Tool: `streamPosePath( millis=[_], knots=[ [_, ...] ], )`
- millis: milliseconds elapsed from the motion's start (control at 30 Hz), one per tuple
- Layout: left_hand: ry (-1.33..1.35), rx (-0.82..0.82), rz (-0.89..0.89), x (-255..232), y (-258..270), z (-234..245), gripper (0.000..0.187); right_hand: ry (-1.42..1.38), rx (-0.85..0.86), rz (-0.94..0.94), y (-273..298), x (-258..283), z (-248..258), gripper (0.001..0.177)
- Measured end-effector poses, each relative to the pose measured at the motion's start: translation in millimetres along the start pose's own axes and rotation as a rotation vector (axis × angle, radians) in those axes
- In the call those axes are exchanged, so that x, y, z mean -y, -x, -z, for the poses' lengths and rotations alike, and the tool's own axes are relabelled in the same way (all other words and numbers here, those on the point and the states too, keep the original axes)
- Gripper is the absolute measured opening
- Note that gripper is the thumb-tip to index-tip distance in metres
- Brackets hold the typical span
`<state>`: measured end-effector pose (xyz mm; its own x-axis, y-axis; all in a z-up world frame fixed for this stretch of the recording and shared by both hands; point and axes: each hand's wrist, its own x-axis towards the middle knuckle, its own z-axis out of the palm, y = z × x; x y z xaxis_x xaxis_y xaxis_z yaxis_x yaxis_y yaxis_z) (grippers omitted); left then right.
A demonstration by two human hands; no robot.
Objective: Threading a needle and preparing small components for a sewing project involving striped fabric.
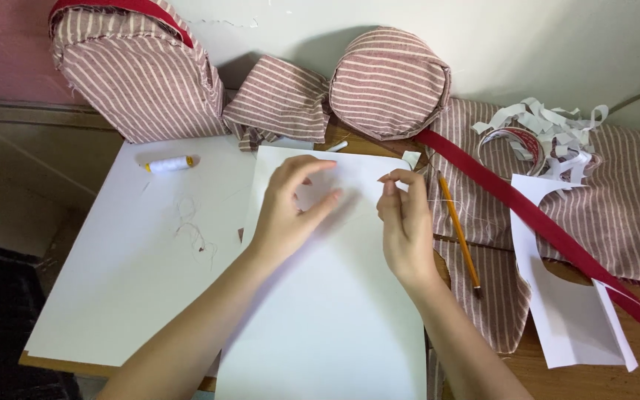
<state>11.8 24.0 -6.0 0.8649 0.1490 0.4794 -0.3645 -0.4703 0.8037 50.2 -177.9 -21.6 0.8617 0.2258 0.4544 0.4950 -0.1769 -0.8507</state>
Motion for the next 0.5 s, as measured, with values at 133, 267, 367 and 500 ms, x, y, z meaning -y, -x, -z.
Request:
streamPosePath(
  millis=[133, 267, 367, 500],
  knots=[
    [0.147, 0.243, -0.035, -5.4, 5.9, -10.8, 0.058, -0.228, 0.034, 0.131, 0.6, 16.4, -3.4, 0.017],
    [0.285, 0.411, 0.115, -11.8, 13.8, -14.6, 0.052, -0.303, 0.036, 0.163, -1.0, 11.7, -0.1, 0.017],
    [0.332, 0.476, 0.164, -8.5, 14.6, -12.7, 0.042, -0.281, 0.017, 0.167, -1.2, 12.0, 0.5, 0.015],
    [0.337, 0.471, 0.183, -12.9, 10.9, -8.2, 0.027, -0.213, -0.067, 0.128, -2.0, 5.8, 1.3, 0.015]
  ],
)
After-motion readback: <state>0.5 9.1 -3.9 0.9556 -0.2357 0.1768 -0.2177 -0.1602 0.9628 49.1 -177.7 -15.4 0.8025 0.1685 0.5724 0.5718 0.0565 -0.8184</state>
